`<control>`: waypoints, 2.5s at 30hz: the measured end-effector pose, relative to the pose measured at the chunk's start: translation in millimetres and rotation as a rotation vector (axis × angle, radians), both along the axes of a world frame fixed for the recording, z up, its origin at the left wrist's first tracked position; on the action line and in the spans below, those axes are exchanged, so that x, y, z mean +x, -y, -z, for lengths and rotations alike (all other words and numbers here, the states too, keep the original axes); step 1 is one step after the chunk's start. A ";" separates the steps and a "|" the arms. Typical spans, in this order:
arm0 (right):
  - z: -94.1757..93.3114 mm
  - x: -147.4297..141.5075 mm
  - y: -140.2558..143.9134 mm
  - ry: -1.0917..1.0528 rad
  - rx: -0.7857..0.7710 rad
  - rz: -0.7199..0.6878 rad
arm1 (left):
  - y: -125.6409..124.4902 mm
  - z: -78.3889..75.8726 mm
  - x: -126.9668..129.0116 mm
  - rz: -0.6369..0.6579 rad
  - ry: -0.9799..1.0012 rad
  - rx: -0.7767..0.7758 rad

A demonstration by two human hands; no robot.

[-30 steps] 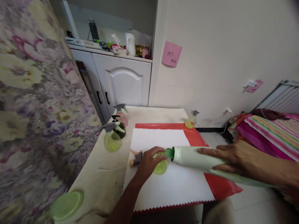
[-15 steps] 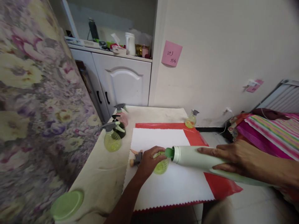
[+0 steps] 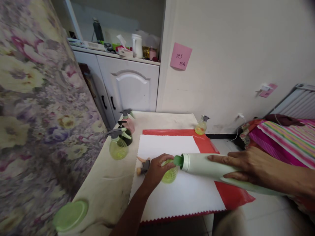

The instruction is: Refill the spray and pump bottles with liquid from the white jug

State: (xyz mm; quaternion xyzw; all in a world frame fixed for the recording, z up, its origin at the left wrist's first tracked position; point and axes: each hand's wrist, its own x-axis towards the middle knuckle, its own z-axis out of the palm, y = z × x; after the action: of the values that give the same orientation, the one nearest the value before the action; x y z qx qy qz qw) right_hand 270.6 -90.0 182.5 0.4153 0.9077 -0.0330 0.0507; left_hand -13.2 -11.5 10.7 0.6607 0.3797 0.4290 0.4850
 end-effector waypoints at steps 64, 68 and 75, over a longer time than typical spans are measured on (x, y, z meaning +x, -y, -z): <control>-0.2 1.6 -2.7 -0.009 0.022 -0.050 | 0.6 -0.1 -0.2 -0.005 -0.024 0.027; -0.4 0.9 -3.2 0.005 0.005 -0.035 | 0.6 -0.4 0.2 -0.006 -0.025 0.024; -1.3 0.9 -2.9 0.003 0.009 -0.043 | 0.2 1.0 0.0 -0.001 -0.014 0.024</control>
State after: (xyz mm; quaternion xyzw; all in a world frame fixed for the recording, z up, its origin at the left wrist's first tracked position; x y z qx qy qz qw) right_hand 271.5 -87.0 183.8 0.3958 0.9165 -0.0272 0.0511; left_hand -13.1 -11.7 9.8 0.6692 0.3783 0.4292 0.4741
